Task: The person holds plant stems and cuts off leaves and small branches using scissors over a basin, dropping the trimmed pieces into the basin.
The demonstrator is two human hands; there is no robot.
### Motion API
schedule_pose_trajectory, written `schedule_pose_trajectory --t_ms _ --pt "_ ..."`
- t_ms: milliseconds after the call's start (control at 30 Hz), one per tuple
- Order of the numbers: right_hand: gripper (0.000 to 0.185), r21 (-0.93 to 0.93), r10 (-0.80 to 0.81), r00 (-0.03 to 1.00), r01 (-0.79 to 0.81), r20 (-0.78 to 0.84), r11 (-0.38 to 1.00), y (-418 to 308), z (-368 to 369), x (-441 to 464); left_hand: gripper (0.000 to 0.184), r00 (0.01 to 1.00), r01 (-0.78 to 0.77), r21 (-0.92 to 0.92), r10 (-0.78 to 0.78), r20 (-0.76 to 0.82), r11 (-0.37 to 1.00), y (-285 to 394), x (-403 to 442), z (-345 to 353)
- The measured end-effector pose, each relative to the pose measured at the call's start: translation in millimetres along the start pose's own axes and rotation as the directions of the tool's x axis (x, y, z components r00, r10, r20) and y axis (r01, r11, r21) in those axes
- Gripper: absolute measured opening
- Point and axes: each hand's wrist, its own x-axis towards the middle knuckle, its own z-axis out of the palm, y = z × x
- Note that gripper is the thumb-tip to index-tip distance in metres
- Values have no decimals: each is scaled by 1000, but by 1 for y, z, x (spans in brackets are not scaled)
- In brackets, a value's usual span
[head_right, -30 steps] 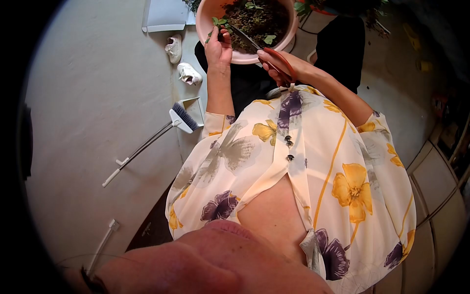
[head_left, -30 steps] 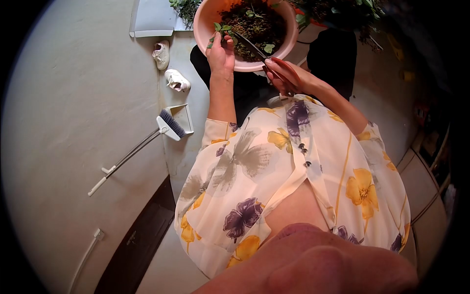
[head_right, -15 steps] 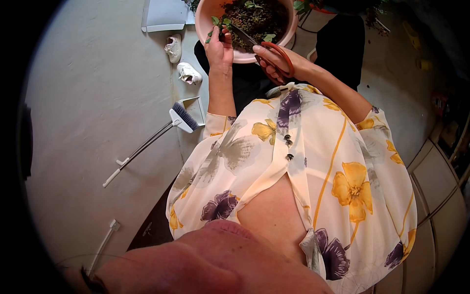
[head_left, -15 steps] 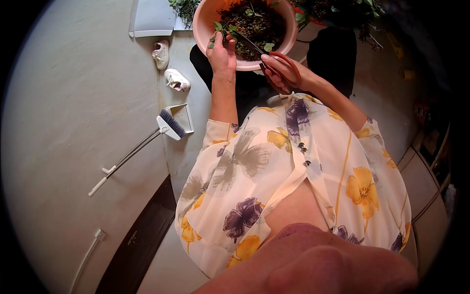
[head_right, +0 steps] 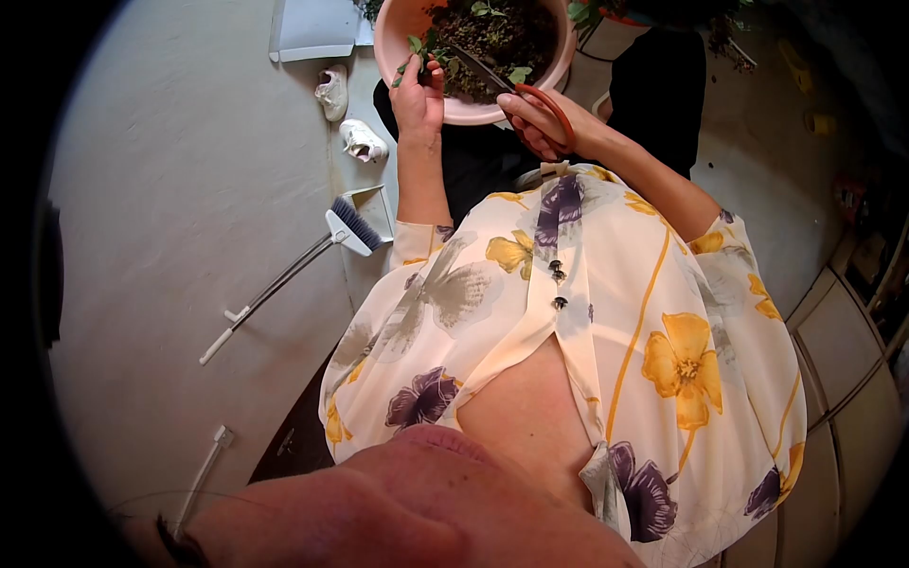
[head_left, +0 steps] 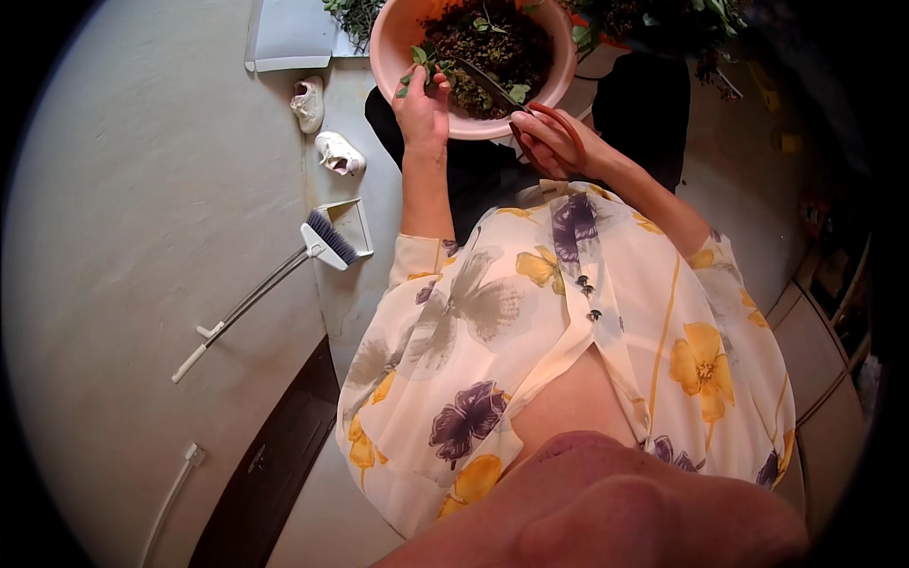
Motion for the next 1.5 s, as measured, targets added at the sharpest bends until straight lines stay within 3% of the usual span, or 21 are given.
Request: schedule_pose_trajectory --t_ms 100,167,200,267,300,367,400,433,500,633,700,800,900,967,1100,1267,1367,1500 --pt "51 6 -50 997 50 54 999 -6 -6 -20 19 995 52 88 -59 82 995 18 9 -5" --pt "48 134 20 997 -29 68 991 10 -12 -26 20 998 41 270 -51 33 962 32 16 0" --pt "46 279 9 991 -47 137 959 18 -16 -27 20 998 38 268 -50 38 963 35 20 4" --pt "45 287 46 995 -70 92 955 29 -23 -33 25 995 -89 592 50 82 801 39 32 15" --pt "44 298 84 995 -95 50 950 30 -25 -36 25 995 -92 591 52 84 802 37 40 18" --pt "44 339 67 997 -72 25 938 30 -27 -40 33 948 -291 810 40 316 510 33 58 25" --pt "45 330 56 998 -55 6 942 30 -28 -42 35 949 -288 860 5 316 421 30 63 31" --pt "46 325 49 999 -43 -11 945 31 -28 -43 35 948 -288 860 -1 318 421 24 65 35" --pt "47 344 34 999 -21 -31 939 30 -26 -44 38 865 -502 853 49 500 141 12 75 46" --pt "48 375 48 996 -18 -70 927 23 -24 -44 40 821 -562 824 75 566 -71 -9 87 50" --pt "48 370 51 995 -17 -82 929 22 -23 -45 40 824 -561 828 90 560 -13 -14 88 50" --pt "50 278 10 991 27 -132 960 23 -27 -37 29 911 -409 854 94 401 321 21 62 54" --pt "52 144 -38 994 53 -105 988 22 -33 -26 20 913 -345 762 9 407 548 45 37 43" --pt "51 -13 95 992 -96 -80 995 16 -34 -19 20 921 -275 760 -66 384 589 54 23 42" --pt "57 -251 154 986 -166 -66 954 8 -26 -2 21 947 -186 839 -134 292 511 54 -1 14" --pt "62 -283 159 986 -167 -52 945 16 -23 10 22 926 -244 828 -131 353 504 42 -12 1" --pt "63 -192 129 991 -132 -32 972 10 -24 7 21 924 -241 850 -157 348 469 38 -14 -8" --pt "63 -303 183 983 -183 -26 935 2 -30 -2 19 912 -305 852 -128 391 426 33 -16 -17"
